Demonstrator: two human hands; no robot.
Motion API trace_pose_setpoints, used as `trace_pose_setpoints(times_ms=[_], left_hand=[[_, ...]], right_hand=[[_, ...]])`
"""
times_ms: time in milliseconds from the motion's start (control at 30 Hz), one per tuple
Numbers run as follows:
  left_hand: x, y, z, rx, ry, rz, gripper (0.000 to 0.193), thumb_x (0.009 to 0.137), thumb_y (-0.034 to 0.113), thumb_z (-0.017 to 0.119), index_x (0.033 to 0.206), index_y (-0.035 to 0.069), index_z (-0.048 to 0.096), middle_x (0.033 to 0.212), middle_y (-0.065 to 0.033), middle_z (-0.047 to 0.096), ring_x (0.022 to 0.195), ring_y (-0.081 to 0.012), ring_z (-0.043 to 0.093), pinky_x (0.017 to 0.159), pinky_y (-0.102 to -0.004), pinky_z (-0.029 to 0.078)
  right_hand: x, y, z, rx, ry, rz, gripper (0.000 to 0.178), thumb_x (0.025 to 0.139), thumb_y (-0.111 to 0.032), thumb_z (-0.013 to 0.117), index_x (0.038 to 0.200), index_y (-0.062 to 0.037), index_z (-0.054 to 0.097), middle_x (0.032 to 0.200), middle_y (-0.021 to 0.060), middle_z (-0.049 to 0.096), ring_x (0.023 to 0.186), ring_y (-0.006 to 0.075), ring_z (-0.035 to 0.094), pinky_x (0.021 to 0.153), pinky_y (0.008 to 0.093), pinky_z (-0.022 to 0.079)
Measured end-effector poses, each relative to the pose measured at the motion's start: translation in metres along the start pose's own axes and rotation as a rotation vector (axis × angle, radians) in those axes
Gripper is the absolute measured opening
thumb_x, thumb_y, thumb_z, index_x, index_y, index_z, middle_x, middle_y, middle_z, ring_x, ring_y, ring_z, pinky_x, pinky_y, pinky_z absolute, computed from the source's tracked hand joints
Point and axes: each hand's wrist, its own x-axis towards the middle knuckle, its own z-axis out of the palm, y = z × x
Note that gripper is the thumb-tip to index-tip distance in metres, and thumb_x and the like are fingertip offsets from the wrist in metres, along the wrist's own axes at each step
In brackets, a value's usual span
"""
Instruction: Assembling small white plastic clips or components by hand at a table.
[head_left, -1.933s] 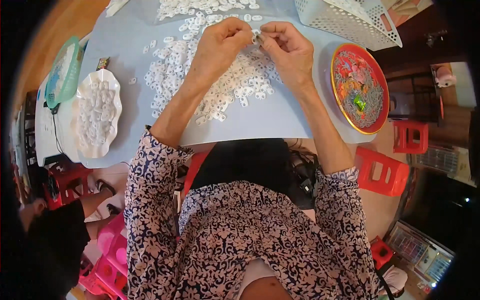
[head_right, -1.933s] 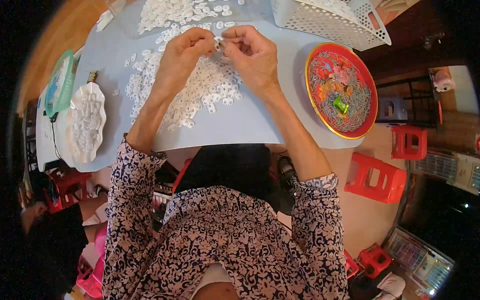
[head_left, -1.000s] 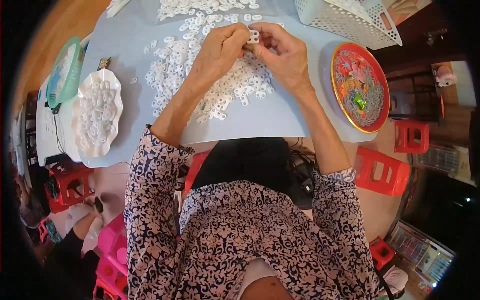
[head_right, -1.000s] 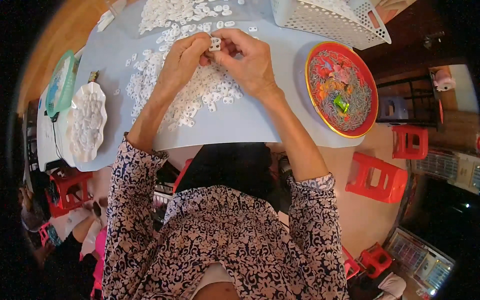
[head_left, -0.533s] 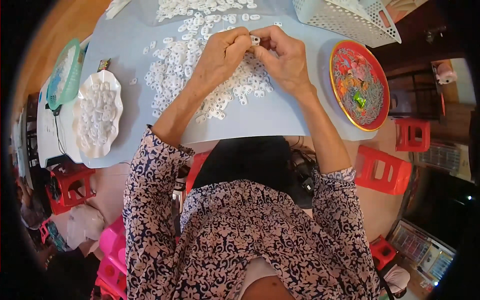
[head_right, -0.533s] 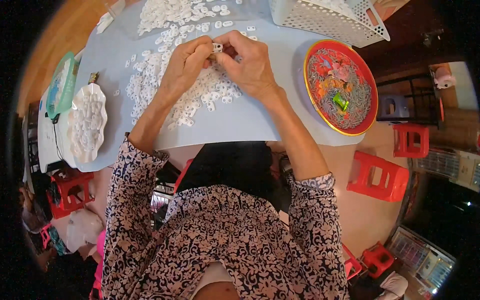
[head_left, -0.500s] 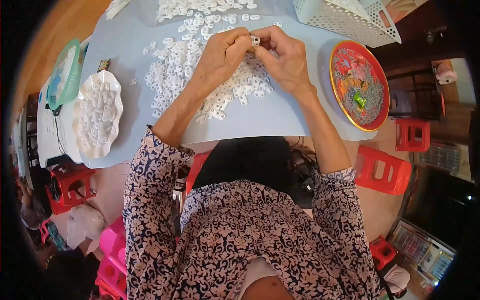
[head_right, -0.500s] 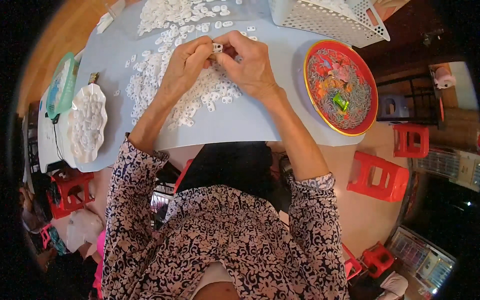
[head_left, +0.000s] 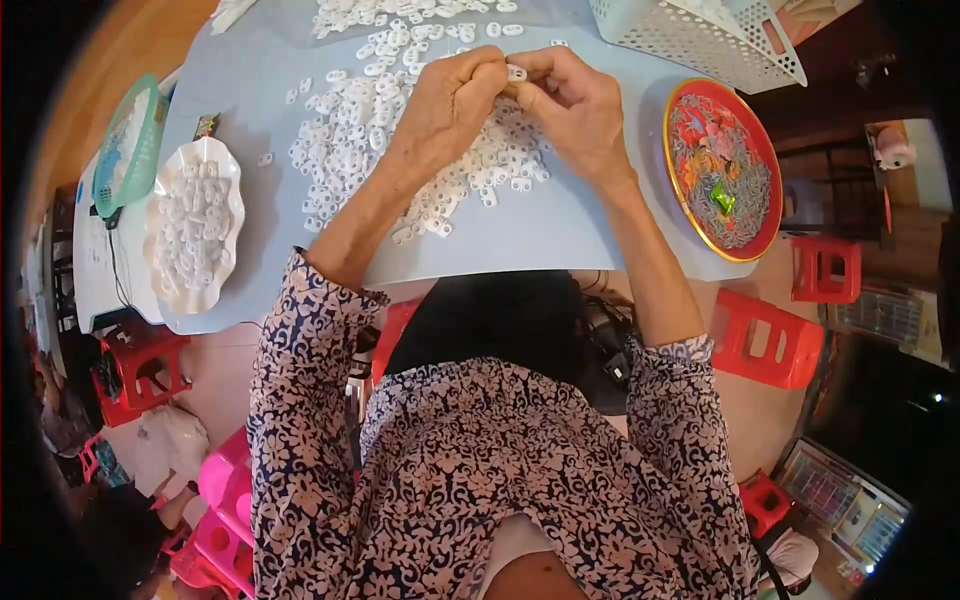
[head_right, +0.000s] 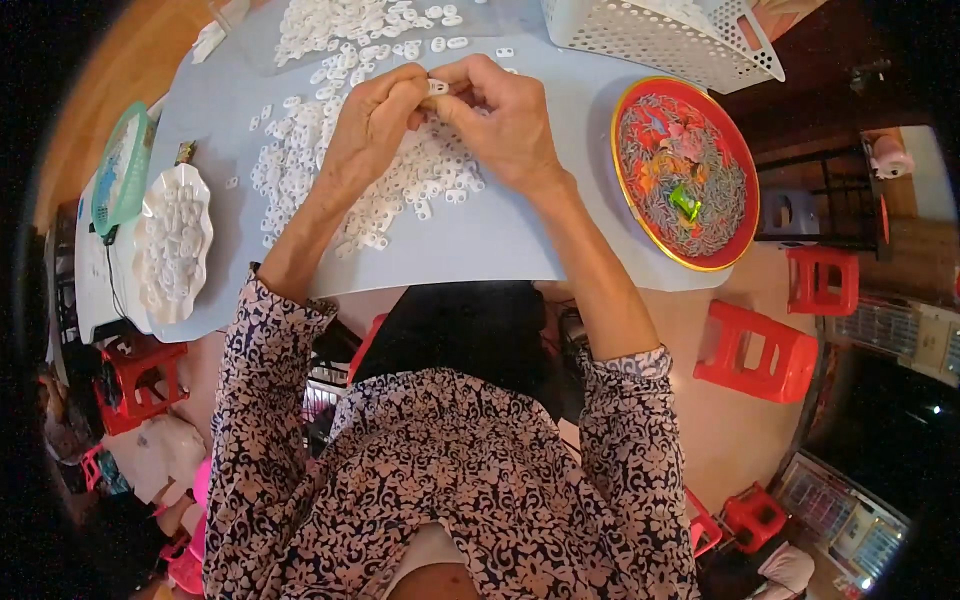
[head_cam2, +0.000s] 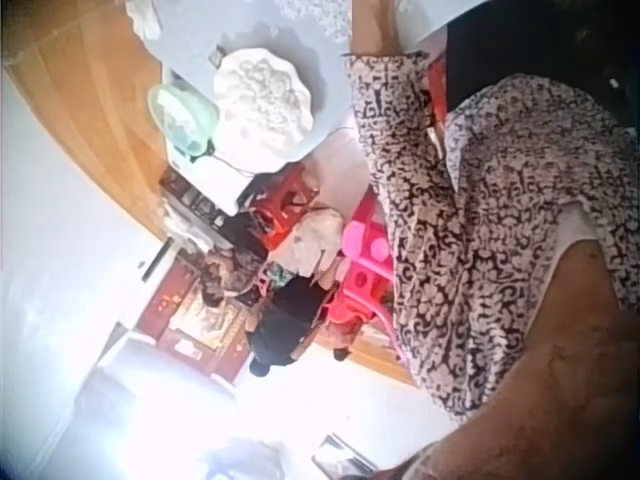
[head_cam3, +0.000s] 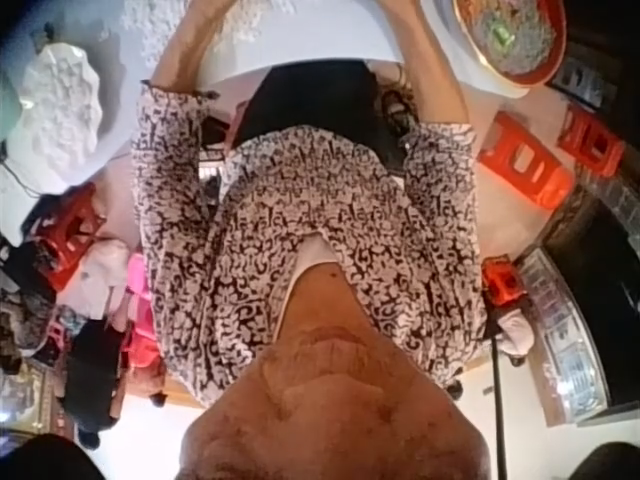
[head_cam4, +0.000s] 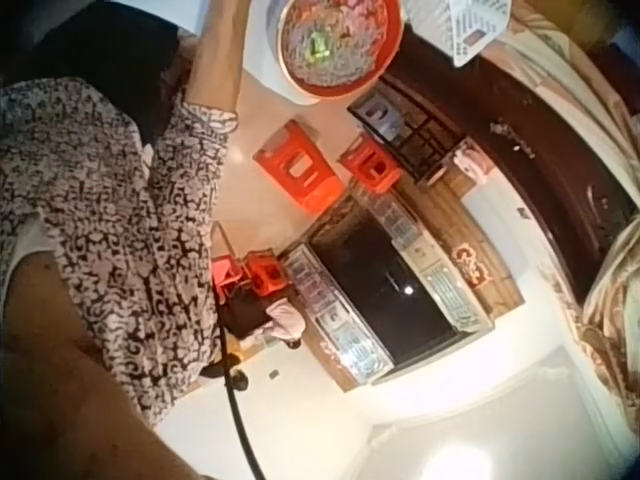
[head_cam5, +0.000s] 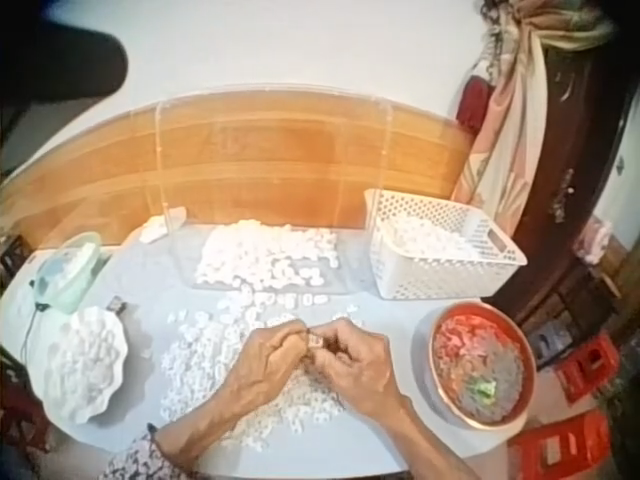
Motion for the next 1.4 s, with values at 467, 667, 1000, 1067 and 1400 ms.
trace_pose_setpoints(times_ms=[467, 667, 1000, 1067, 1400], left_hand=[[0.003, -0.016, -0.006, -0.025, 0.021, 0.144, 0.014, 0.091, 0.016, 0.048, 0.088, 0.003, 0.053, 0.064, 0.0003, 0.046, 0.058, -0.0075, 0.041, 0.053, -0.0245, 0.036], [0.003, -0.003, 0.0, -0.056, -0.008, 0.111, 0.014, 0.09, 0.016, 0.048, 0.088, 0.002, 0.052, 0.066, -0.0001, 0.047, 0.061, -0.0074, 0.045, 0.057, -0.0234, 0.039], [0.001, -0.007, -0.004, -0.082, 0.007, 0.064, 0.019, 0.09, 0.019, 0.05, 0.089, 0.001, 0.055, 0.066, -0.0007, 0.049, 0.063, -0.0078, 0.048, 0.058, -0.0231, 0.04], [0.001, -0.006, -0.003, -0.087, 0.003, 0.065, 0.019, 0.091, 0.019, 0.051, 0.088, 0.001, 0.055, 0.065, -0.0007, 0.049, 0.062, -0.0075, 0.047, 0.058, -0.0228, 0.039], [0.002, -0.004, -0.002, -0.08, 0.007, 0.084, 0.017, 0.091, 0.017, 0.05, 0.087, 0.002, 0.056, 0.063, 0.0003, 0.047, 0.06, -0.0069, 0.046, 0.055, -0.022, 0.039]], right_hand=[[0.023, -0.004, -0.023, 0.202, 0.198, 0.216, 0.013, 0.084, -0.007, 0.059, 0.09, 0.0019, 0.065, 0.071, 0.0052, 0.064, 0.06, 0.0101, 0.056, 0.057, 0.0241, 0.047], [0.091, -0.006, -0.139, 0.203, 0.159, 0.011, 0.013, 0.084, -0.01, 0.058, 0.083, 0.0021, 0.063, 0.067, 0.0095, 0.061, 0.066, 0.0153, 0.059, 0.063, 0.0273, 0.046], [0.007, -0.015, -0.094, -0.642, -0.517, 0.103, 0.017, 0.078, -0.011, 0.064, 0.09, 0.0002, 0.063, 0.071, 0.0168, 0.062, 0.064, 0.0243, 0.062, 0.061, 0.033, 0.048], [-0.003, -0.009, -0.087, -0.646, -0.632, 0.152, 0.014, 0.076, -0.009, 0.062, 0.087, 0.0009, 0.063, 0.073, 0.0176, 0.064, 0.066, 0.0297, 0.063, 0.062, 0.0367, 0.05], [0.018, 0.022, -0.073, -0.547, -0.461, 0.24, 0.011, 0.076, -0.006, 0.059, 0.082, 0.0025, 0.062, 0.068, 0.0136, 0.064, 0.061, 0.0198, 0.063, 0.057, 0.0306, 0.049]])
